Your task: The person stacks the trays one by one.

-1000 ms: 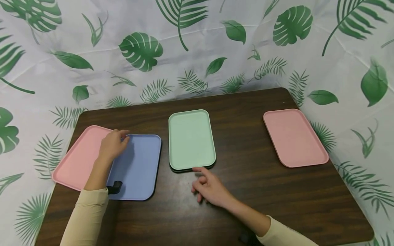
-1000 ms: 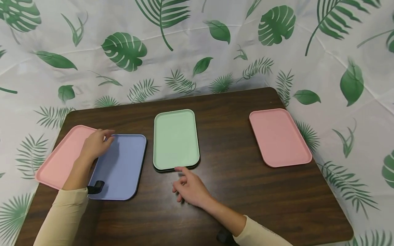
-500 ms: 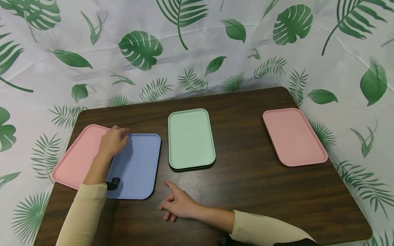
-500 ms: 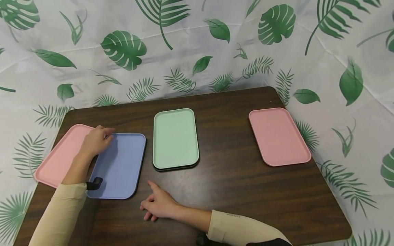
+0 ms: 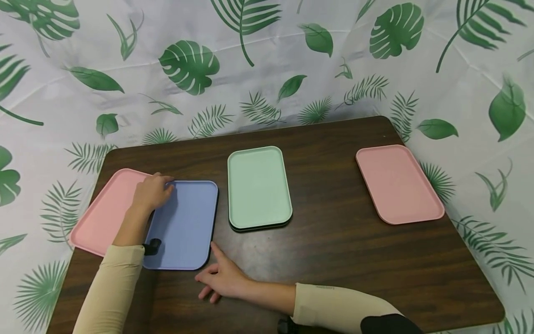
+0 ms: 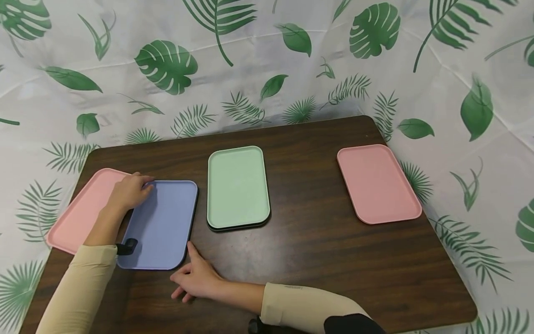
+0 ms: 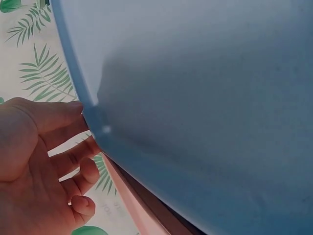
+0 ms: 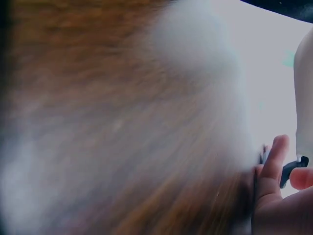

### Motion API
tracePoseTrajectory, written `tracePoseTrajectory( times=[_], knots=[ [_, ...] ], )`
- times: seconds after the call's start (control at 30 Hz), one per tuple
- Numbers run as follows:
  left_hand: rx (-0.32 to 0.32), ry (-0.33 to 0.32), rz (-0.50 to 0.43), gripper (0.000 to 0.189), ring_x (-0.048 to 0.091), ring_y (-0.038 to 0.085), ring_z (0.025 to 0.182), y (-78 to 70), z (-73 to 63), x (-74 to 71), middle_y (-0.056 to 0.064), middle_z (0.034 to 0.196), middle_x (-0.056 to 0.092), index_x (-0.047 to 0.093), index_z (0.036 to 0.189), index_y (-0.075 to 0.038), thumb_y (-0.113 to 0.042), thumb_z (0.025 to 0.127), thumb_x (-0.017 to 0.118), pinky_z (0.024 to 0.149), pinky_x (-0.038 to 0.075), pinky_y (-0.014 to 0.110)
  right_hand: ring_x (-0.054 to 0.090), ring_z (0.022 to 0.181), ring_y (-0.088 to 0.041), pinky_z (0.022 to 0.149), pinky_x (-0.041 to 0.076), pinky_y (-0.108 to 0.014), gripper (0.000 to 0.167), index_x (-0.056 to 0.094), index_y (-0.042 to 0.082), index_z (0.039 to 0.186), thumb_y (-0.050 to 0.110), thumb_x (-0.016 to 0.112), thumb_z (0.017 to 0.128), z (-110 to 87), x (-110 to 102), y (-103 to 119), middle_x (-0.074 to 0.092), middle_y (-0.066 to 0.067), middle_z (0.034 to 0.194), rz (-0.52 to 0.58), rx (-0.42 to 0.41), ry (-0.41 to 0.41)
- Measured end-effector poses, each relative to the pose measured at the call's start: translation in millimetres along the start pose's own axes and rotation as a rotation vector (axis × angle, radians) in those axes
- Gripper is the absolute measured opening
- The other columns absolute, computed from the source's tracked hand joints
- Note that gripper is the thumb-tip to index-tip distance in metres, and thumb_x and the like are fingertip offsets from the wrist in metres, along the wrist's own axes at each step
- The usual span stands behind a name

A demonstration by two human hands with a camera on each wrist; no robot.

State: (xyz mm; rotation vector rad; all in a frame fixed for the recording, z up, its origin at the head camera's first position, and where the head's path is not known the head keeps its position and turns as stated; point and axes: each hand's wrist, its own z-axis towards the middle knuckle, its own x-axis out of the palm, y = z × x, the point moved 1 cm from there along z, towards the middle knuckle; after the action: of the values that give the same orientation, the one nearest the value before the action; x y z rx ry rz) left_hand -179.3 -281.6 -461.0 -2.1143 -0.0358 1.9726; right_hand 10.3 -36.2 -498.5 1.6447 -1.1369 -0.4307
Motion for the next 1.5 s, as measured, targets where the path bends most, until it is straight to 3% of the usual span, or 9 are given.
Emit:
tracePoseTrajectory(
  times=[0.33,0.57,0.77,1.0,1.27,1.5],
  knots=[
    [0.005,0.043,-0.066,0.04,0.055,0.052,0.103,-1.4,0.4,-1.9,0.032,0.112,0.057,0.061,0.126,0.007,-0.017,0.095,0.055,0.077,0.042,0.066,0.072,0.076,-0.031,0.049,0.054,-0.031,0.089,0.004,0.01,0.158,-0.001,0.06,0.091,4.7,9.0,-2.4,0.069,-0.013,0.1,0.19,-0.012,-0.061],
    [0.03,0.091,-0.133,0.043,0.053,0.051,0.107,6.6,3.6,0.1,0.035,0.115,0.055,0.056,0.13,0.009,-0.018,0.097,0.054,0.081,0.04,0.065,0.072,0.079,-0.032,0.051,0.055,-0.032,0.078,0.015,0.0,0.153,-0.004,0.06,0.09,2.2,6.8,2.9,0.069,-0.016,0.103,0.247,-0.013,-0.085],
    [0.088,0.079,-0.219,0.039,0.055,0.041,0.086,11.9,0.6,-6.2,0.032,0.103,0.057,0.057,0.128,0.011,-0.011,0.097,0.054,0.073,0.042,0.057,0.071,0.078,-0.027,0.052,0.055,-0.031,0.065,0.027,-0.007,0.146,0.0,0.062,0.092,-1.2,-3.0,7.0,0.068,-0.016,0.098,0.23,0.01,-0.13],
    [0.158,0.115,-0.334,0.033,0.057,0.04,0.095,23.3,-10.7,-14.4,0.035,0.12,0.059,0.058,0.127,0.012,0.001,0.096,0.05,0.082,0.043,0.055,0.071,0.072,-0.025,0.049,0.053,-0.028,0.048,0.04,-0.001,0.133,-0.002,0.06,0.09,-4.0,-14.0,1.8,0.069,-0.016,0.089,0.182,-0.014,-0.168],
    [0.134,0.169,-0.367,0.036,0.056,0.034,0.092,26.8,-25.2,-28.0,0.029,0.122,0.059,0.056,0.134,0.005,-0.004,0.099,0.051,0.079,0.045,0.049,0.07,0.069,-0.026,0.047,0.053,-0.029,0.054,0.041,-0.002,0.137,-0.003,0.062,0.087,-7.3,-20.4,10.8,0.069,-0.013,0.084,0.07,-0.054,-0.186],
    [0.189,0.123,-0.39,0.037,0.054,0.034,0.091,17.5,-22.1,-40.5,0.028,0.119,0.06,0.053,0.135,0.008,-0.006,0.1,0.051,0.073,0.043,0.043,0.07,0.07,-0.035,0.047,0.052,-0.031,0.054,0.043,-0.003,0.138,-0.002,0.062,0.088,-7.5,-32.4,24.4,0.069,-0.017,0.084,-0.015,-0.105,-0.216]
  ],
)
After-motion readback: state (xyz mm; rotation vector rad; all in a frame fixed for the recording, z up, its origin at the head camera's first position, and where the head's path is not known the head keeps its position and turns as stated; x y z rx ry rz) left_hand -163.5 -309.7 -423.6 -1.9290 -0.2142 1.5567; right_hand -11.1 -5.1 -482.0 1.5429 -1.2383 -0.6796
